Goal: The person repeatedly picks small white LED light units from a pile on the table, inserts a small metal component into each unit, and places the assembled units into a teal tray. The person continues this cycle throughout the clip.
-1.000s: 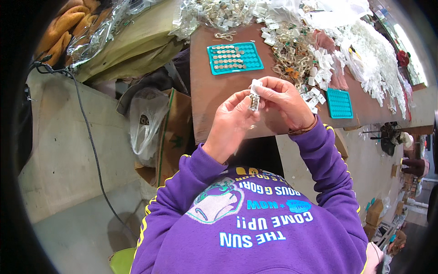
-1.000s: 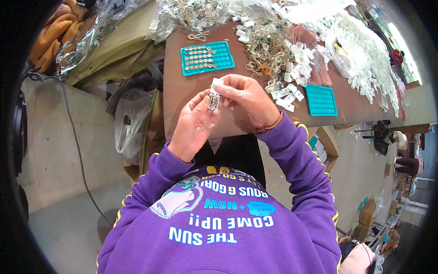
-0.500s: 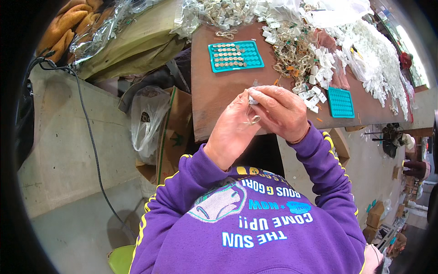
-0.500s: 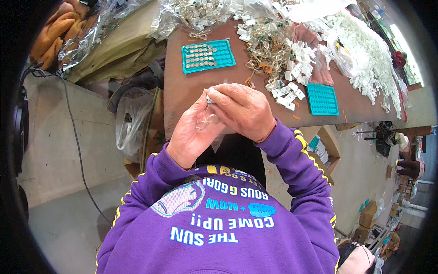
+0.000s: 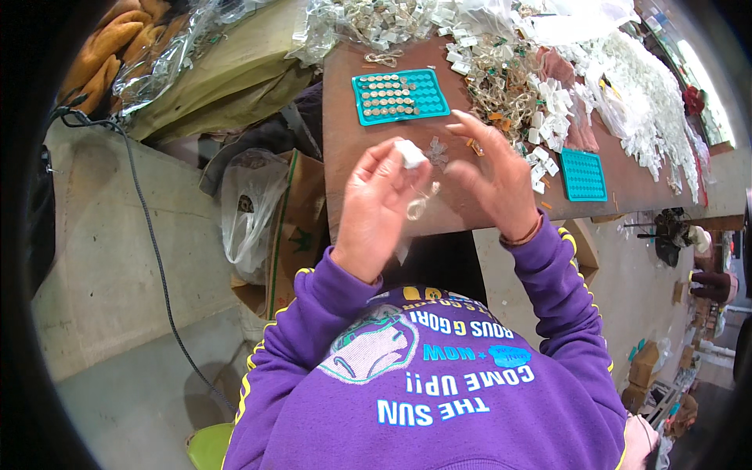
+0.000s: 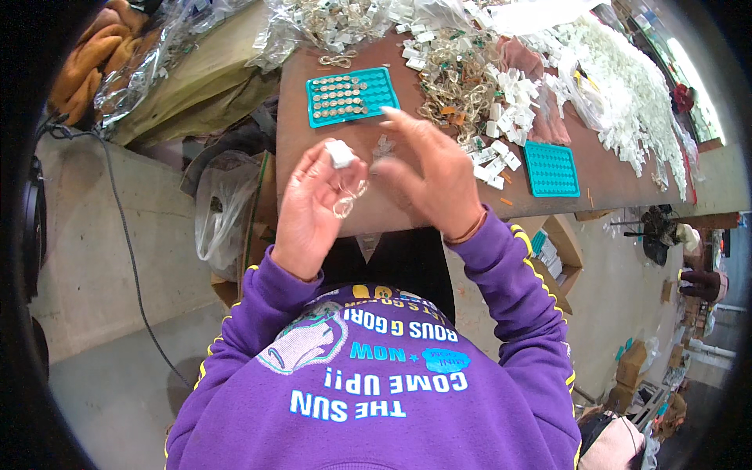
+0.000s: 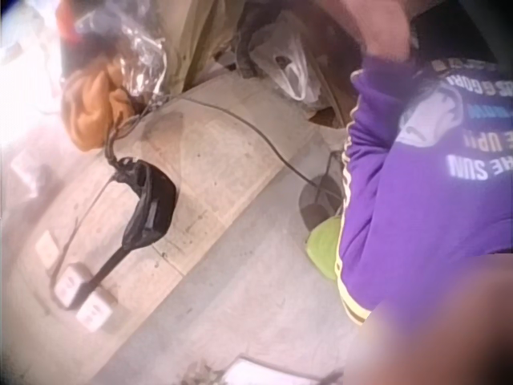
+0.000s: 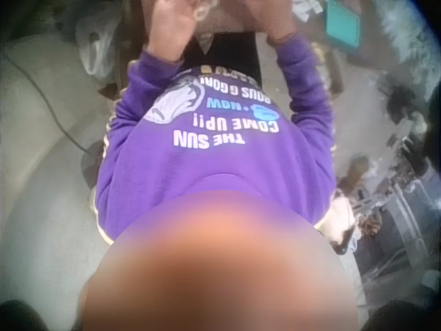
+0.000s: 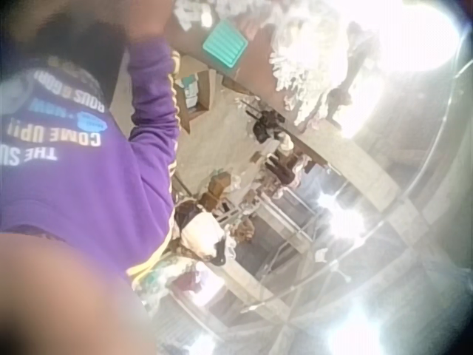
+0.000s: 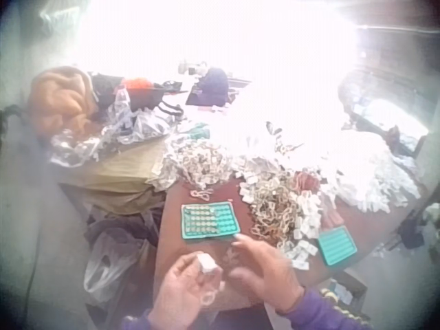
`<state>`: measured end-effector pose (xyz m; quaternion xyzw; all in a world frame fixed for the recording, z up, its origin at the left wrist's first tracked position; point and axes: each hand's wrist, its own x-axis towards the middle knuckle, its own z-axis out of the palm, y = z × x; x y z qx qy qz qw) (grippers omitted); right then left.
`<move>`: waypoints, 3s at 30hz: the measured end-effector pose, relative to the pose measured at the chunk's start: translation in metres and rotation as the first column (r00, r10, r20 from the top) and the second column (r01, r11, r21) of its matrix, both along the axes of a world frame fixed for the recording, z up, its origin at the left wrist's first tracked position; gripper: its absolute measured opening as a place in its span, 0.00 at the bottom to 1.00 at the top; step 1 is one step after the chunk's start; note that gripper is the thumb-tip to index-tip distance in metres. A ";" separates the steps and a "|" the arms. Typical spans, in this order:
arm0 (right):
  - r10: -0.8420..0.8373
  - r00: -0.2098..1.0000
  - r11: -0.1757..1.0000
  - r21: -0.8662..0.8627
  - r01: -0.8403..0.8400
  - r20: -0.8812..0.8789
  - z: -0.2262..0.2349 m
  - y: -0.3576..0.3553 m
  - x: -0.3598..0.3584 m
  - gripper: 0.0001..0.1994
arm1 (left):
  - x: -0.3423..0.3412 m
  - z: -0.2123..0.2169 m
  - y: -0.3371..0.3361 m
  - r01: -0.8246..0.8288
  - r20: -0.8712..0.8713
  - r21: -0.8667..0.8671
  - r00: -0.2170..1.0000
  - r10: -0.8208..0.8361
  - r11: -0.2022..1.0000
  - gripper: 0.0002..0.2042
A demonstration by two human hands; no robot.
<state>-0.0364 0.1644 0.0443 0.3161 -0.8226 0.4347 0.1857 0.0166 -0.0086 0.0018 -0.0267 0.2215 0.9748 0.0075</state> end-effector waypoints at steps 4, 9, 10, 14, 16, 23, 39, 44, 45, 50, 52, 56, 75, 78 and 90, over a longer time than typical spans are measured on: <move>-0.067 0.997 0.956 0.287 0.057 0.027 -0.008 0.013 -0.011 0.11 | -0.014 -0.011 -0.008 -0.168 -0.040 -0.171 0.986 0.164 0.971 0.09; 0.089 0.991 0.886 0.462 -0.035 -0.096 -0.025 0.009 -0.012 0.03 | -0.015 -0.022 -0.011 -0.188 -0.058 -0.216 0.982 0.179 0.958 0.10; 0.117 0.986 0.871 0.490 -0.046 -0.116 -0.026 0.006 -0.011 0.02 | -0.014 -0.022 -0.011 -0.184 -0.087 -0.161 0.981 0.172 0.970 0.10; 0.191 0.950 0.771 0.636 0.010 -0.247 -0.025 -0.006 -0.008 0.03 | -0.013 -0.021 -0.012 -0.167 -0.069 -0.109 0.985 0.161 0.980 0.10; 0.224 0.931 0.707 0.705 0.048 -0.287 -0.023 -0.010 -0.007 0.03 | -0.013 -0.021 -0.012 -0.159 -0.077 -0.134 0.986 0.150 0.978 0.10; 0.058 0.996 0.855 0.519 -0.012 -0.072 -0.017 -0.013 -0.011 0.03 | -0.013 -0.024 -0.014 -0.121 -0.066 -0.129 0.991 0.114 0.984 0.11; 0.156 0.877 0.986 -0.025 -0.162 0.455 0.024 0.006 -0.006 0.03 | -0.014 -0.013 0.006 0.097 -0.047 -0.134 0.993 -0.104 0.986 0.12; 0.141 0.983 0.977 0.140 -0.158 0.122 0.033 0.005 -0.006 0.05 | -0.019 -0.014 0.013 0.127 0.008 -0.103 0.992 -0.127 0.986 0.12; 0.148 0.984 0.977 0.142 -0.162 0.102 0.032 0.002 -0.006 0.05 | -0.019 -0.015 0.013 0.123 0.017 -0.121 0.992 -0.122 0.985 0.12; 0.174 0.985 0.962 0.210 -0.173 0.016 0.028 -0.007 -0.009 0.07 | -0.018 -0.017 0.010 0.136 -0.024 -0.070 0.990 -0.138 0.988 0.13; 0.203 0.979 0.952 0.232 -0.199 0.006 0.029 -0.008 -0.010 0.08 | -0.018 -0.017 0.010 0.137 -0.031 -0.061 0.990 -0.139 0.989 0.13; 0.259 0.966 0.915 0.321 -0.246 0.005 0.036 -0.008 -0.012 0.11 | -0.018 -0.018 0.009 0.156 -0.040 -0.080 0.986 -0.159 0.985 0.12; 0.126 0.990 0.958 0.253 -0.137 0.063 0.025 -0.006 -0.003 0.07 | -0.017 -0.014 0.011 0.116 0.021 -0.141 0.993 -0.114 0.983 0.12; 0.114 0.993 0.962 0.246 -0.120 0.039 0.018 -0.009 -0.002 0.06 | -0.017 -0.015 0.011 0.120 -0.002 -0.129 0.993 -0.121 0.984 0.12; 0.152 0.985 0.932 0.342 -0.118 -0.075 0.011 -0.015 -0.002 0.09 | -0.018 -0.019 0.006 0.206 0.026 -0.145 0.979 -0.204 0.968 0.11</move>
